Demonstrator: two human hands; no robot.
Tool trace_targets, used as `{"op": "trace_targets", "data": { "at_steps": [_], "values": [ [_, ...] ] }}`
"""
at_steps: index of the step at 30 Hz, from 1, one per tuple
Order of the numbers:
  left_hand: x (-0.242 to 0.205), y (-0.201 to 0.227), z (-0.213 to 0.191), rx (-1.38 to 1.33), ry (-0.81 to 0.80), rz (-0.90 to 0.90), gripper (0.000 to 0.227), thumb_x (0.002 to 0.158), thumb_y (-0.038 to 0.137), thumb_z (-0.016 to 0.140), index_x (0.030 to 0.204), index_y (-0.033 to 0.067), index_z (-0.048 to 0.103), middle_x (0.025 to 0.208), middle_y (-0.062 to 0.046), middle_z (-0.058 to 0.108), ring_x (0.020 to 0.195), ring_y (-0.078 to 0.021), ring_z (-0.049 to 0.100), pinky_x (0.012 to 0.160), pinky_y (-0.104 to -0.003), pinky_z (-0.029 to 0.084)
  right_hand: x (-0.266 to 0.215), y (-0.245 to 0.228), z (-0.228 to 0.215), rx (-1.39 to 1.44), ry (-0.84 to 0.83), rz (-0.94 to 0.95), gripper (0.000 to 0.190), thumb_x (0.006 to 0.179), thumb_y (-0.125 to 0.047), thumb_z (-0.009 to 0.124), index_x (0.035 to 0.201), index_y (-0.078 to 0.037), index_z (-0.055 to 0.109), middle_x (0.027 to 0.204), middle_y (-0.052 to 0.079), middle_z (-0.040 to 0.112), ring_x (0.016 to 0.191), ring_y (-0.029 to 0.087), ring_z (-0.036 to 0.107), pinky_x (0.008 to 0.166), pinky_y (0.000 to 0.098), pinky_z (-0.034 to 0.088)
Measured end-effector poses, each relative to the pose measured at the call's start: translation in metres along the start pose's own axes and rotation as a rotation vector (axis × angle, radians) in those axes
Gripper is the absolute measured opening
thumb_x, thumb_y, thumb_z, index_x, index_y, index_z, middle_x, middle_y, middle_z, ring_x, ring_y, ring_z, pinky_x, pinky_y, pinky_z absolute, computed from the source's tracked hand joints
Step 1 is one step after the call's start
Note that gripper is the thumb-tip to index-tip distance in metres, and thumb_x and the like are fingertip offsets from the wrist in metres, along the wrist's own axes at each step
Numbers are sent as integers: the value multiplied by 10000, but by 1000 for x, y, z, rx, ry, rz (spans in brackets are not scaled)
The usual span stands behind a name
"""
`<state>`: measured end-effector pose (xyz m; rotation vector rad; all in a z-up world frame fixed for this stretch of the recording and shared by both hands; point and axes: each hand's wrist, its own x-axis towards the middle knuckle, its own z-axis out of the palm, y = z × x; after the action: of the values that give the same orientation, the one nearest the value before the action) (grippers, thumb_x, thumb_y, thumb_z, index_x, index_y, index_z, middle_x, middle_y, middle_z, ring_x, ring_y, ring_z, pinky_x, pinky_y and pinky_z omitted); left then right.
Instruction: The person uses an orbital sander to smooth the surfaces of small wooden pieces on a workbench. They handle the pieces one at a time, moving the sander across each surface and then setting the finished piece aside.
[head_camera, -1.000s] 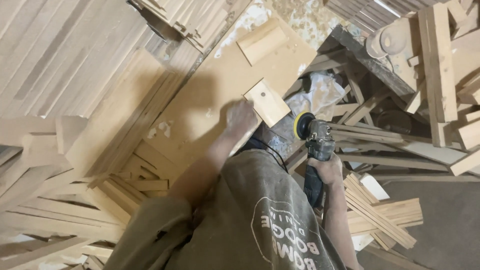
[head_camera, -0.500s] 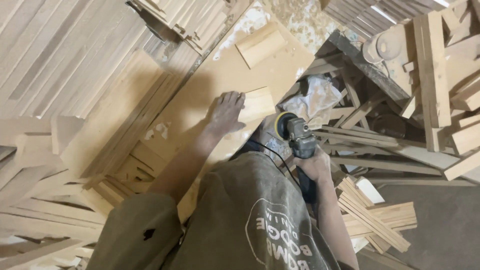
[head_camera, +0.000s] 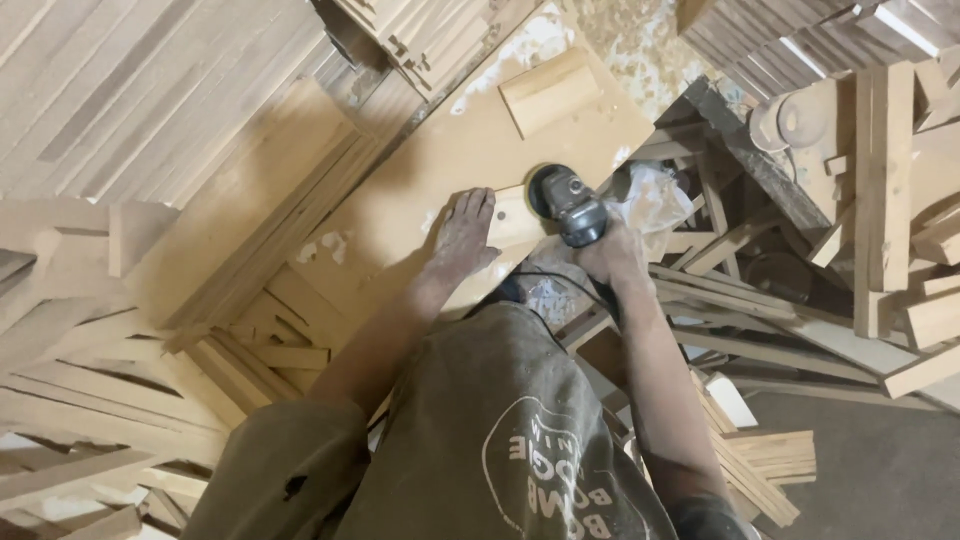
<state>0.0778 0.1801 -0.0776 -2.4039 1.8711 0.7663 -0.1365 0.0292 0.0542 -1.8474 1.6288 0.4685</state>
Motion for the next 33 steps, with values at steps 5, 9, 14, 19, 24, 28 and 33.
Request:
{"op": "trace_targets", "data": {
  "at_steps": [5, 9, 14, 19, 24, 28, 33],
  "values": [
    [1, -1, 2, 5, -5, 10, 1178, 895, 560, 892, 1791, 69, 308, 1789, -142, 362, 1644, -346, 341, 1266, -513, 422, -50, 15, -15, -54, -55, 88, 672, 731, -337, 828, 1381, -180, 771, 1350, 162, 815, 1371, 363, 712, 1153, 547, 571],
    [-3, 0, -2, -3, -4, 2, 1177, 893, 546, 901, 1793, 69, 312, 1788, -147, 371, 1637, -349, 357, 1259, -514, 431, -59, 62, 18, -96, -67, 104, 697, 640, -364, 883, 1306, -187, 778, 1228, 140, 854, 1293, 374, 765, 1087, 537, 615],
    [2, -5, 7, 77, 30, 31, 1200, 870, 622, 883, 1786, 78, 331, 1767, -132, 395, 1628, -328, 367, 1249, -494, 438, -45, 31, 18, -47, -78, 91, 697, 704, -355, 799, 1375, -180, 738, 1330, 152, 822, 1365, 354, 722, 1136, 532, 591],
    [-2, -2, -8, 56, -4, 3, 1201, 868, 596, 895, 1790, 73, 329, 1775, -139, 393, 1634, -336, 364, 1251, -505, 438, -72, 39, 18, -78, -108, 89, 754, 716, -302, 843, 1443, -142, 719, 1367, 202, 806, 1397, 394, 704, 1179, 566, 579],
    [-9, 5, -17, 30, 34, 7, 1187, 862, 550, 909, 1777, 58, 337, 1746, -161, 415, 1623, -348, 378, 1294, -543, 394, -61, 109, 30, 151, 27, 242, 795, 667, -426, 953, 1384, -173, 724, 1278, 155, 825, 1341, 370, 731, 1100, 539, 600],
    [6, 27, -31, 138, 3, -39, 1278, 814, 658, 890, 1784, 67, 303, 1729, -153, 394, 1619, -343, 346, 1332, -597, 292, -55, 150, 46, 344, 110, 273, 675, 702, -352, 952, 1303, -118, 754, 1217, 190, 814, 1314, 389, 738, 1040, 600, 585],
    [29, 85, -48, 223, 162, 116, 1193, 829, 786, 775, 1736, 108, 401, 1625, -129, 484, 1517, -326, 431, 1248, -611, 333, -69, 177, 72, 572, 127, 310, 626, 651, -368, 984, 1180, -90, 798, 1079, 205, 807, 1152, 396, 778, 931, 593, 579]
  ]
}}
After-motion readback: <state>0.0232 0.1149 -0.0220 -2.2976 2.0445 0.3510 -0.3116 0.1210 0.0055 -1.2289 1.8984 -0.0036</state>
